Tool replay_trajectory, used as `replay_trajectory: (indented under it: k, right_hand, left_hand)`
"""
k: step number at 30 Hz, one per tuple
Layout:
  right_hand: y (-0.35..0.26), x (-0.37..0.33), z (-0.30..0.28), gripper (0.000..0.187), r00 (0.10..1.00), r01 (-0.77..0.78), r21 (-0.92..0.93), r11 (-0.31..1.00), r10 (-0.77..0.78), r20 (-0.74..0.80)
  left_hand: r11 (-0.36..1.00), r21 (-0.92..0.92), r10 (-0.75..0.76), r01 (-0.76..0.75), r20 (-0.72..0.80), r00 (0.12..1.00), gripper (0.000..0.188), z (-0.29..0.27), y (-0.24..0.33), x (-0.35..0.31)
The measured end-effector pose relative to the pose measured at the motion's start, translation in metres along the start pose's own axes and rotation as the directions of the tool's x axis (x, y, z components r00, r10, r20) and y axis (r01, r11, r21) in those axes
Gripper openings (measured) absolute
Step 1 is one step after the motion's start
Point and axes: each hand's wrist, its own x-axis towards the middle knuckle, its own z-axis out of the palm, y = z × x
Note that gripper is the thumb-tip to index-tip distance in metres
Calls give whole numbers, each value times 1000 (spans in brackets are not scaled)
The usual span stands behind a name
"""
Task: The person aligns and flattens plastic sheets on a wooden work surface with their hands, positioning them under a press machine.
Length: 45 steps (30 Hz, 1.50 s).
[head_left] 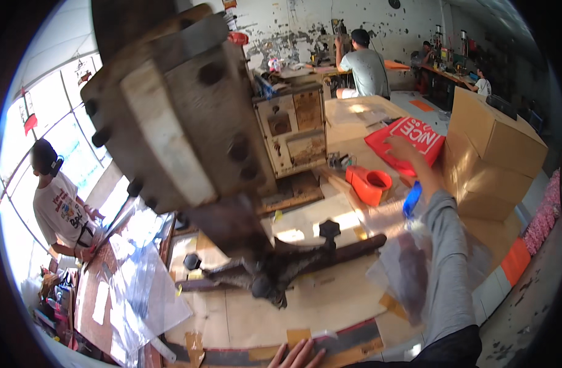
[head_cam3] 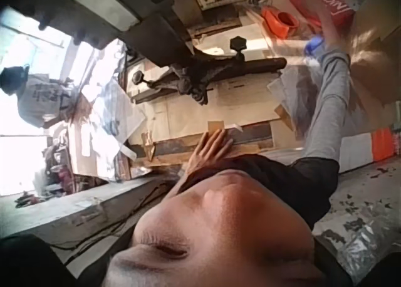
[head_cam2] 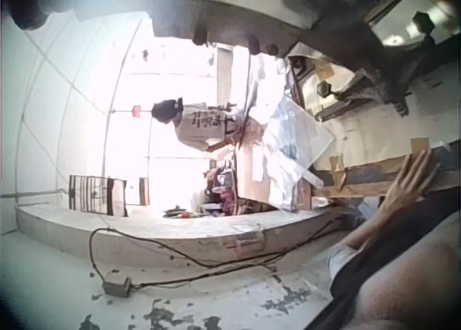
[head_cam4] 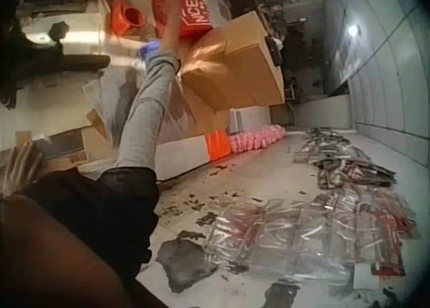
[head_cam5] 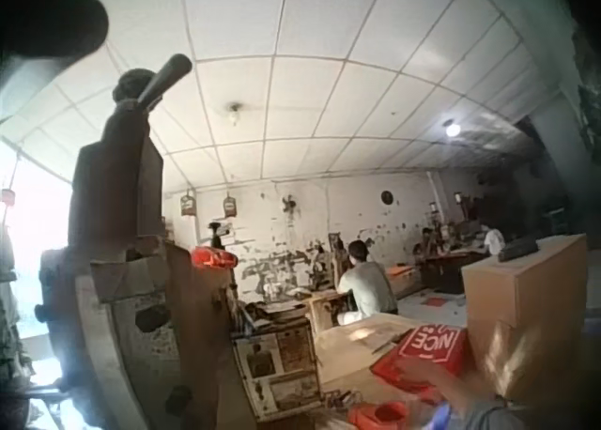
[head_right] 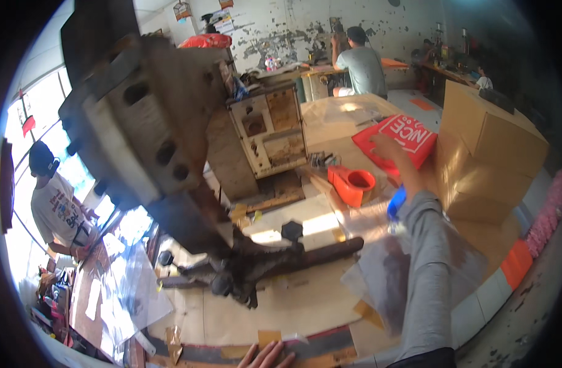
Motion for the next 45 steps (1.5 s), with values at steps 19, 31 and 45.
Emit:
replay_trajectory:
  k: [19,31,45]
  right_hand:
    - [-240,-449,-91,66,924,-303,-88,949,315,217]
    - [-230,-493,-93,45,954,-276,-332,902,215,-211]
    - [-478,-482,-110,32,826,551,100,829,-558,76]
  left_hand:
    - [-507,-434,0,-745,-864,504,43,-142,73,0]
    - [-511,-344,-237,-788,-824,514,39,-146,69,-21]
    - [548,-784,-25,-291,-364,931,22,-113,-13,-27]
